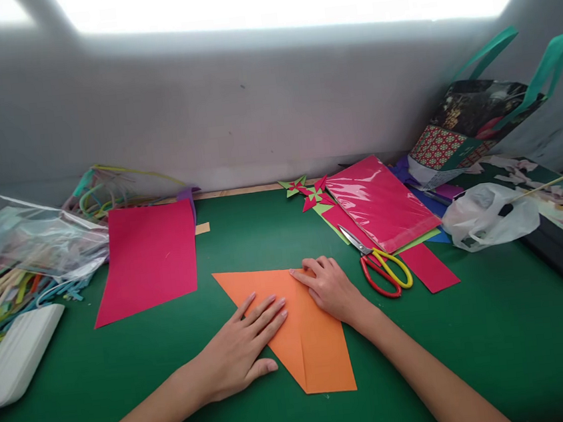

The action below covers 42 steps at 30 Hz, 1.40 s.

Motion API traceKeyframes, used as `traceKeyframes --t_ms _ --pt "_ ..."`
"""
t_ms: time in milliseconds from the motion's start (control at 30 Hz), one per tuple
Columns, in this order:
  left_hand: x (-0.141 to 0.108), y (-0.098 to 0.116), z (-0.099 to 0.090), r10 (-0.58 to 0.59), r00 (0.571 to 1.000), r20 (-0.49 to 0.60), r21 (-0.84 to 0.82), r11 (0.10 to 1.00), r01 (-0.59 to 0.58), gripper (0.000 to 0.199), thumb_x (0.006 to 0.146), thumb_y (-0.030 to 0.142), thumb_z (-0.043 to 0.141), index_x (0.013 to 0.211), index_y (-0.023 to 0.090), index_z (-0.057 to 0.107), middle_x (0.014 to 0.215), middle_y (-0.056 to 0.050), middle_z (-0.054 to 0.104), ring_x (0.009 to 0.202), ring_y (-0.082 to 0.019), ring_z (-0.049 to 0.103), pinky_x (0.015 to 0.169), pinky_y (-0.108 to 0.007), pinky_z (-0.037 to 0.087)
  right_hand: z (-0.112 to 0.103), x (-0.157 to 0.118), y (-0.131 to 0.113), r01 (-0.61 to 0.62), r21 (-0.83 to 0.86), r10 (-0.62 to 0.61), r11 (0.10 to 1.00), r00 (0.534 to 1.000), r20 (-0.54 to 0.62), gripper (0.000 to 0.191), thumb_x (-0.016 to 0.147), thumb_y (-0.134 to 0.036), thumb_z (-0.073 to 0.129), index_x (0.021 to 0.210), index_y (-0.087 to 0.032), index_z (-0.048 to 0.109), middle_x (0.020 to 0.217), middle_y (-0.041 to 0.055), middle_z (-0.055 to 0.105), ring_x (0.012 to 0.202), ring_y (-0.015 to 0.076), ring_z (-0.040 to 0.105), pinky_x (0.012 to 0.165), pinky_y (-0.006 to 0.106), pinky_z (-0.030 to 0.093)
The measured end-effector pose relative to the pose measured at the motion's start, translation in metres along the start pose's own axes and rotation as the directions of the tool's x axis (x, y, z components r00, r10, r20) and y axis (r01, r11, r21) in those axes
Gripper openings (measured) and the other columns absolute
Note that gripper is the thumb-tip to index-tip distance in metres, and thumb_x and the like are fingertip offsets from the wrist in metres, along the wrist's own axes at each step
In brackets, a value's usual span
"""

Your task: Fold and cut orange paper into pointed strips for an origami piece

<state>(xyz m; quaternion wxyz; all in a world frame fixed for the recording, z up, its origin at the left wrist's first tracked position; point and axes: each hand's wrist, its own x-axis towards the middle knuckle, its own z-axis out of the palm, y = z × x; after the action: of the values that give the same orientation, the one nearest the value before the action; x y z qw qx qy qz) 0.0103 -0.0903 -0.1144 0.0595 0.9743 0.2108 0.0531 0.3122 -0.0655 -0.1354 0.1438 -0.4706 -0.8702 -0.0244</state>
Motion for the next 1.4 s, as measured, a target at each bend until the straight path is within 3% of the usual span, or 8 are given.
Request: traceKeyframes --t_ms 300,467,533,667,833,967,1133,1400 --pt "-0.062 0.009 -0.03 -0.011 1.0 0.021 0.008 1.0 0.011 0.072 0.109 0.057 0.04 0.169 0.021 0.024 0.169 -0.005 0.038 0.157 -0.023 0.035 0.131 -0.041 0.021 -0.001 0.001 0.001 0.011 -0.01 -0.011 1.0 1.0 -0.007 0.055 0.097 -0.007 0.054 0.147 -0.028 0.062 0.127 0.0124 0.065 0.1 0.0278 0.056 0.083 0.041 0.047" --pt "-0.045 0.011 -0.032 -0.088 0.993 -0.079 -0.043 0.995 0.085 0.035 0.113 0.032 0.04 0.138 0.024 0.063 0.138 -0.003 0.072 0.122 -0.021 0.068 0.121 -0.044 0.038 -0.005 0.005 -0.002 0.039 -0.043 -0.038 0.998 0.999 0.023 0.05 0.099 -0.008 0.051 0.145 -0.024 0.062 0.126 0.013 0.065 0.098 0.0272 0.056 0.084 0.041 0.046" --pt "-0.03 0.011 -0.03 -0.11 0.987 -0.121 -0.086 0.991 0.1 0.031 0.111 0.023 0.04 0.13 0.023 0.065 0.125 -0.003 0.076 0.113 -0.02 0.071 0.112 -0.042 0.046 -0.004 0.006 -0.002 0.051 -0.046 -0.05 0.998 0.999 0.02 0.049 0.1 -0.007 0.05 0.145 -0.023 0.061 0.127 0.0132 0.065 0.098 0.0272 0.056 0.085 0.042 0.046" --pt "-0.01 0.006 -0.026 -0.081 0.98 -0.179 -0.074 0.995 0.069 0.03 0.11 0.021 0.042 0.131 0.02 0.063 0.126 -0.005 0.075 0.122 -0.023 0.067 0.106 -0.043 0.05 -0.003 0.007 -0.002 0.059 -0.039 -0.059 0.997 0.998 0.008 0.048 0.1 -0.008 0.05 0.145 -0.022 0.061 0.128 0.0136 0.066 0.1 0.0275 0.057 0.087 0.042 0.047" --pt "-0.005 -0.005 -0.021 -0.05 0.991 -0.12 -0.069 0.997 0.042 0.036 0.112 0.028 0.041 0.143 0.021 0.058 0.146 -0.005 0.066 0.138 -0.024 0.058 0.119 -0.044 0.041 -0.002 0.02 0.005 0.079 -0.051 -0.079 0.996 0.997 0.004 0.046 0.102 -0.008 0.047 0.144 -0.02 0.061 0.13 0.0141 0.065 0.1 0.0266 0.057 0.088 0.042 0.047" --pt "-0.001 -0.009 -0.014 0.011 0.999 -0.047 -0.06 0.998 -0.014 0.06 0.112 0.047 0.039 0.166 0.02 0.032 0.166 -0.005 0.044 0.154 -0.026 0.041 0.13 -0.044 0.025 0.004 0.036 0.015 0.099 -0.061 -0.099 0.993 0.995 0.002 0.045 0.102 -0.009 0.049 0.142 -0.021 0.064 0.13 0.0133 0.066 0.099 0.0263 0.057 0.088 0.041 0.046" --pt "-0.009 -0.004 -0.005 0.028 0.999 0.031 -0.084 0.996 -0.025 0.079 0.108 0.064 0.036 0.171 0.022 0.012 0.174 -0.004 0.025 0.161 -0.028 0.026 0.134 -0.045 0.01 0.01 0.04 0.022 0.079 -0.047 -0.079 0.996 0.997 0.009 0.047 0.1 -0.01 0.051 0.143 -0.024 0.065 0.134 0.0129 0.065 0.102 0.0281 0.056 0.087 0.043 0.045" --pt "-0.037 0.011 -0.034 0.072 0.995 0.066 -0.113 0.992 -0.064 0.074 0.109 0.061 0.037 0.17 0.023 0.019 0.172 -0.005 0.031 0.158 -0.024 0.034 0.135 -0.043 0.002 0.01 0.038 0.022 0.063 -0.023 -0.062 0.998 0.998 0.01 0.047 0.101 -0.01 0.051 0.143 -0.026 0.065 0.135 0.0121 0.064 0.105 0.0281 0.055 0.089 0.042 0.044"
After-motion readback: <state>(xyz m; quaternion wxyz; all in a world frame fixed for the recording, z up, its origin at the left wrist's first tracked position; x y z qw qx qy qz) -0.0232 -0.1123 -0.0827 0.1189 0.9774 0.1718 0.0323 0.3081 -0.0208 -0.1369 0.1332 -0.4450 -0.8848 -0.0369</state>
